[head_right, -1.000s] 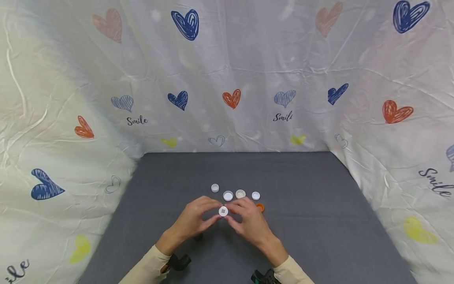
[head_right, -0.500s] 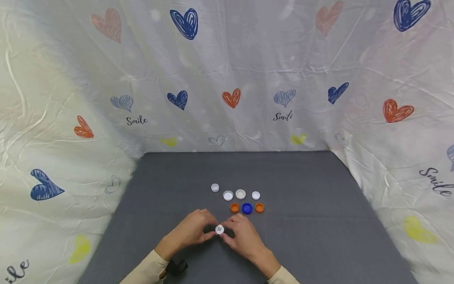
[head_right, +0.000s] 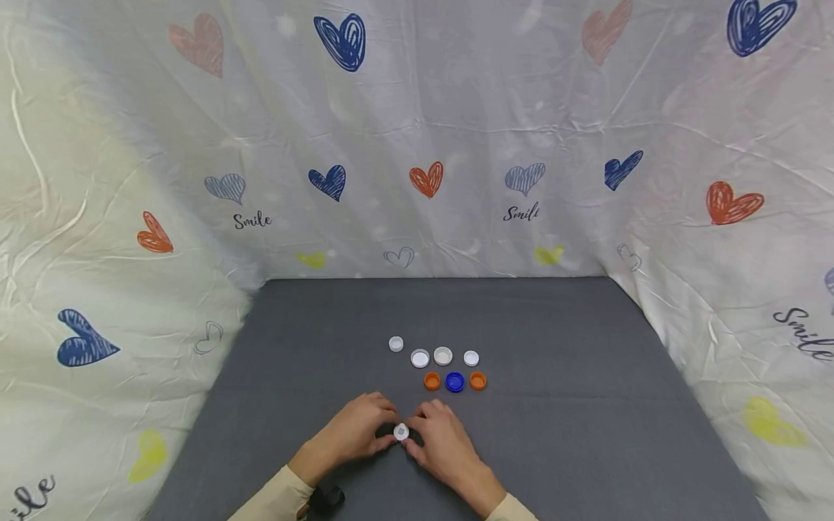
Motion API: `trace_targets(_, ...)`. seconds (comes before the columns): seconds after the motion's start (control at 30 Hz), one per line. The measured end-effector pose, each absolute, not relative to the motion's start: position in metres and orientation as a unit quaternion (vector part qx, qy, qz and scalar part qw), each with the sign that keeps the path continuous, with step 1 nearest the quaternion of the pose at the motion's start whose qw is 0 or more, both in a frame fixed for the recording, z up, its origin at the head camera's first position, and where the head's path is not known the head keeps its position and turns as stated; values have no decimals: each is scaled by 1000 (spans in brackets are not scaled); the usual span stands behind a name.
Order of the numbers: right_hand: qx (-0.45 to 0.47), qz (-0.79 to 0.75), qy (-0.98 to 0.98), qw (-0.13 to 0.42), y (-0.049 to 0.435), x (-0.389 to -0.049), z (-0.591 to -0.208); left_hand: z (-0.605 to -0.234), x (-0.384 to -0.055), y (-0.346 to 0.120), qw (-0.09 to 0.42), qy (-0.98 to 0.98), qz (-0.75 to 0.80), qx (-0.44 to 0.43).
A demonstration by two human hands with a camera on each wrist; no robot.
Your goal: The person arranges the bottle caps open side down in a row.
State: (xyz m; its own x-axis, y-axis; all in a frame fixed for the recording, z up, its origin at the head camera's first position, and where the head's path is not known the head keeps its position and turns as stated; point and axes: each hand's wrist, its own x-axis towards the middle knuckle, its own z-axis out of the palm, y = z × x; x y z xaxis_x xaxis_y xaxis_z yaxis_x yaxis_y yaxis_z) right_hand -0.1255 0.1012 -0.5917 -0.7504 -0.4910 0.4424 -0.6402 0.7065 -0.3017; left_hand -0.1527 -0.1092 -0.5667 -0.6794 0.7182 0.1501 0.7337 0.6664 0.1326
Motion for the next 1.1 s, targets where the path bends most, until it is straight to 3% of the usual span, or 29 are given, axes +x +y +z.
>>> trace_targets(0.47,323,221,-909,143,112,-130,-574,-554,-157,-114,38,-917,-52,-395)
trace_targets(0.7,307,215,-914,155,137,-155,-547,-531,-179,-109,67,-918,-54,-386)
trace_targets(1.1,270,187,-937,121,164,-196,-534,-518,-213,-76,73,-920,-57,-381)
